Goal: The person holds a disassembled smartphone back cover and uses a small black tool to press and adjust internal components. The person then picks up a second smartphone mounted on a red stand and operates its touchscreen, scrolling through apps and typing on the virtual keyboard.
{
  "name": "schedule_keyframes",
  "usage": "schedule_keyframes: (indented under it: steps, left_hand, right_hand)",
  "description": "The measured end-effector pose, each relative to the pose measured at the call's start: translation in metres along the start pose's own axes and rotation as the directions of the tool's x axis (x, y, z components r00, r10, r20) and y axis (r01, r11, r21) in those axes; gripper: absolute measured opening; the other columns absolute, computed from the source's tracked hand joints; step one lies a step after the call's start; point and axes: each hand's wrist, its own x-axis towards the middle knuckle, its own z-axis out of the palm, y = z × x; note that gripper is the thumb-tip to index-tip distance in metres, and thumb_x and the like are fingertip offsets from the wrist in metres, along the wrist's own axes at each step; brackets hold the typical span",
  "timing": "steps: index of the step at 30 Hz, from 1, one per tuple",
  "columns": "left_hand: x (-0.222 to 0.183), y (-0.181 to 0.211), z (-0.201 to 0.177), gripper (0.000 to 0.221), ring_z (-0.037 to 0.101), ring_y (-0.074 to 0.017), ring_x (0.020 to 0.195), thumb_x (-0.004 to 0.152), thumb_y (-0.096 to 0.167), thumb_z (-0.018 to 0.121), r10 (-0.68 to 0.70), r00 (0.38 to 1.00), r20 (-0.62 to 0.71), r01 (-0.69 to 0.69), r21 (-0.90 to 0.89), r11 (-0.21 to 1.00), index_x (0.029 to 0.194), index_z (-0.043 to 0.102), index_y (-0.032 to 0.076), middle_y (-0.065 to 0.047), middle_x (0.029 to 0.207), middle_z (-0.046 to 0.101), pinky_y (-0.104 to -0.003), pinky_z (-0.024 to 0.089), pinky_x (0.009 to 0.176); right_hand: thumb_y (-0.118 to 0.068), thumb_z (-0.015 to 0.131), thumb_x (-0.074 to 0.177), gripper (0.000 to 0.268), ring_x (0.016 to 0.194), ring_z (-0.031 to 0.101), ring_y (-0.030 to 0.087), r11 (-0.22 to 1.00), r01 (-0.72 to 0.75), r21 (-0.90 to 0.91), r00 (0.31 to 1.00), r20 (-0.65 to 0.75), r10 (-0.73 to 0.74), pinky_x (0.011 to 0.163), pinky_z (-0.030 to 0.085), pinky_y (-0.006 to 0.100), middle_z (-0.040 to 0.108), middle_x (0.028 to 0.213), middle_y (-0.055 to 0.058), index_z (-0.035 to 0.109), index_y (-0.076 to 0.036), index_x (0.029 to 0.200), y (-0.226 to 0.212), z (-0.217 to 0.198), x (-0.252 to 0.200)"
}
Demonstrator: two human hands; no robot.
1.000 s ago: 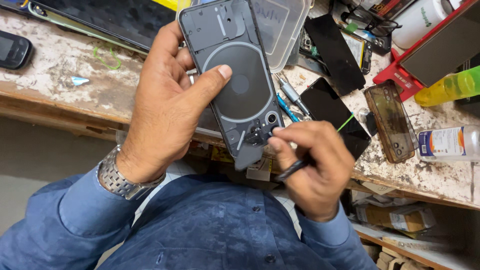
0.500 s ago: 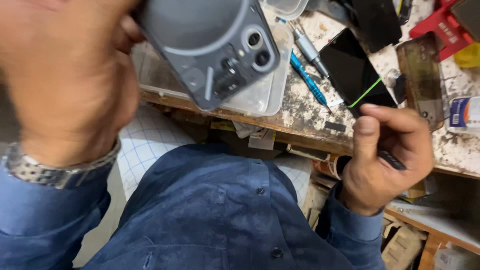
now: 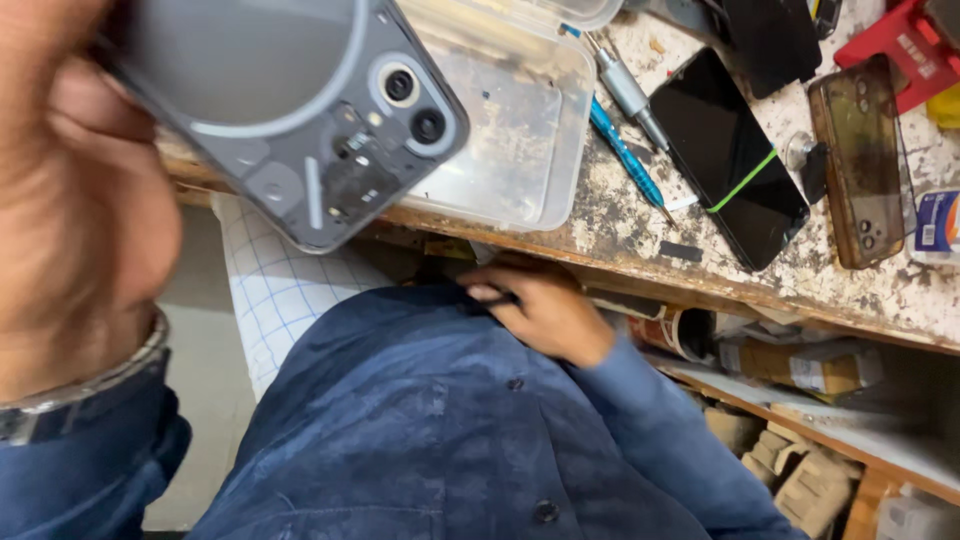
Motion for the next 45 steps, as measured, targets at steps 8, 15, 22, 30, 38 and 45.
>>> schedule_keyframes:
  steps: [8,15,22,30,38,45]
  left_hand:
    - [0.015,0.019,0.035,0.039,0.065,-0.0158,0.107,0.109,-0.009,0.06,0.015,1.0,-0.012,-0.015,-0.004,1.0,0.143,0.045,-0.003,-0.011,0.121,0.065,-0.024,0.054,0.093]
    - [0.041,0.004,0.065,0.049,0.07,-0.0193,0.113,0.101,-0.003,0.061,-0.008,0.996,0.094,0.011,-0.031,0.999,0.146,0.04,-0.002,-0.017,0.131,0.065,-0.031,0.064,0.095]
    - [0.061,-0.01,0.07,0.052,0.066,-0.0192,0.125,0.104,-0.003,0.061,0.043,0.975,0.217,-0.043,-0.005,0.999,0.151,0.038,-0.005,-0.017,0.139,0.064,-0.032,0.058,0.11]
    - [0.075,-0.018,0.071,0.053,0.066,-0.0191,0.125,0.103,-0.003,0.062,0.057,0.963,0.262,-0.05,-0.035,0.998,0.15,0.037,-0.004,-0.017,0.138,0.063,-0.033,0.059,0.109]
    - [0.102,-0.011,0.084,0.054,0.069,-0.016,0.115,0.099,-0.002,0.062,0.019,0.929,0.369,-0.039,0.046,0.998,0.148,0.04,-0.002,-0.014,0.129,0.067,-0.029,0.061,0.099]
    - [0.133,-0.009,0.094,0.054,0.07,-0.0131,0.107,0.095,0.0,0.064,-0.056,0.871,0.488,-0.002,0.119,0.993,0.145,0.045,-0.002,-0.012,0.124,0.071,-0.026,0.06,0.092]
  right_hand:
    - [-0.028,0.057,0.095,0.047,0.125,0.057,0.042,0.715,0.239,-0.657,0.885,-0.154,-0.438,0.103,0.046,0.051,0.06,0.141,0.018,0.06,-0.017,0.141,0.06,0.068,0.063]
    - [-0.029,0.059,0.093,0.042,0.127,0.055,0.04,0.762,0.104,-0.64,0.91,-0.247,-0.332,0.105,0.043,0.055,0.06,0.139,0.012,0.064,-0.022,0.134,0.097,0.093,0.077]
    - [-0.024,0.059,0.098,0.035,0.123,0.058,0.037,0.788,0.147,-0.599,0.881,-0.283,-0.379,0.105,0.046,0.052,0.064,0.132,0.014,0.067,-0.016,0.131,0.104,0.098,0.085]
    - [-0.028,0.064,0.092,0.04,0.124,0.058,0.037,0.624,0.177,-0.761,0.799,-0.259,-0.542,0.103,0.046,0.054,0.063,0.132,0.014,0.068,-0.013,0.128,0.096,0.099,0.085]
    - [-0.031,0.069,0.088,0.042,0.12,0.059,0.04,0.788,0.183,-0.587,0.921,-0.178,-0.346,0.101,0.046,0.054,0.063,0.127,0.017,0.068,-0.01,0.124,0.089,0.096,0.095]
    - [-0.026,0.071,0.079,0.054,0.119,0.059,0.043,0.744,0.141,-0.653,0.845,-0.312,-0.434,0.104,0.045,0.055,0.062,0.126,0.022,0.065,-0.005,0.128,0.068,0.093,0.093]
